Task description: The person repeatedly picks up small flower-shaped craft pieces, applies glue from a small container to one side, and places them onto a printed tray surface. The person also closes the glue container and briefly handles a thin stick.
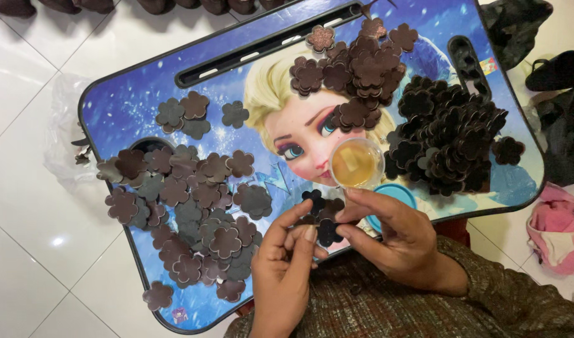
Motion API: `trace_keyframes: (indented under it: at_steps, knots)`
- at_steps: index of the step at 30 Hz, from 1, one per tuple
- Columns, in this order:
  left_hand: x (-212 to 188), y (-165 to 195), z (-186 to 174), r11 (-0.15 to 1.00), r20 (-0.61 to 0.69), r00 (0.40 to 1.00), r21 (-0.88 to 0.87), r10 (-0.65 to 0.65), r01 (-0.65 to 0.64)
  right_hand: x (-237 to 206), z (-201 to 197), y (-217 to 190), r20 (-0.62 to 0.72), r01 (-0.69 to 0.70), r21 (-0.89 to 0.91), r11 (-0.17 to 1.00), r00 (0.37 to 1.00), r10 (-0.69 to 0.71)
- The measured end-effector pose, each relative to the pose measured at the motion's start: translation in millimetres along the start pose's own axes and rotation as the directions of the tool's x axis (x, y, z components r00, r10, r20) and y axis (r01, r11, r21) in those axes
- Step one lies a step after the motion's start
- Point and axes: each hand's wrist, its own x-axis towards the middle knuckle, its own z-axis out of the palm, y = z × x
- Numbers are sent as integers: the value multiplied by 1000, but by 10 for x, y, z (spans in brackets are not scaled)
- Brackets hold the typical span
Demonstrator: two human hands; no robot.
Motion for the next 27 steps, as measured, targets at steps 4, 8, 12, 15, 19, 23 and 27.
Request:
trace_keyframes:
  at_steps: [4, 8, 12, 15, 19, 23, 27]
  knots:
    - [49, -6, -13, 993, 19, 998, -105, -61, 62, -1, -30, 28, 24, 94, -105, 990, 995, -92]
    - [71, -56, 13, 998, 21, 997, -1, 68, -68, 61, -54, 30, 105, 265, -181, 947, 963, -249]
    - [74, -84, 48, 983, -6, 988, -101, 155, -154, 135, -91, -23, 136, 296, -160, 942, 952, -276]
    - [66, -68, 50, 967, -28, 981, -162, 194, -196, 159, -145, -85, 107, 247, -218, 944, 968, -228]
    - [54, -53, 47, 983, -66, 992, -140, 106, -115, 212, -170, -100, 84, 229, -319, 920, 973, -213]
    - [63, -99, 25, 984, -97, 987, -115, 125, -136, 310, -306, -84, 12, 106, -691, 715, 991, -135]
    - [75, -180, -31, 996, -153, 984, 2, 91, -92, 399, -373, -37, 88, 142, -753, 642, 989, -116]
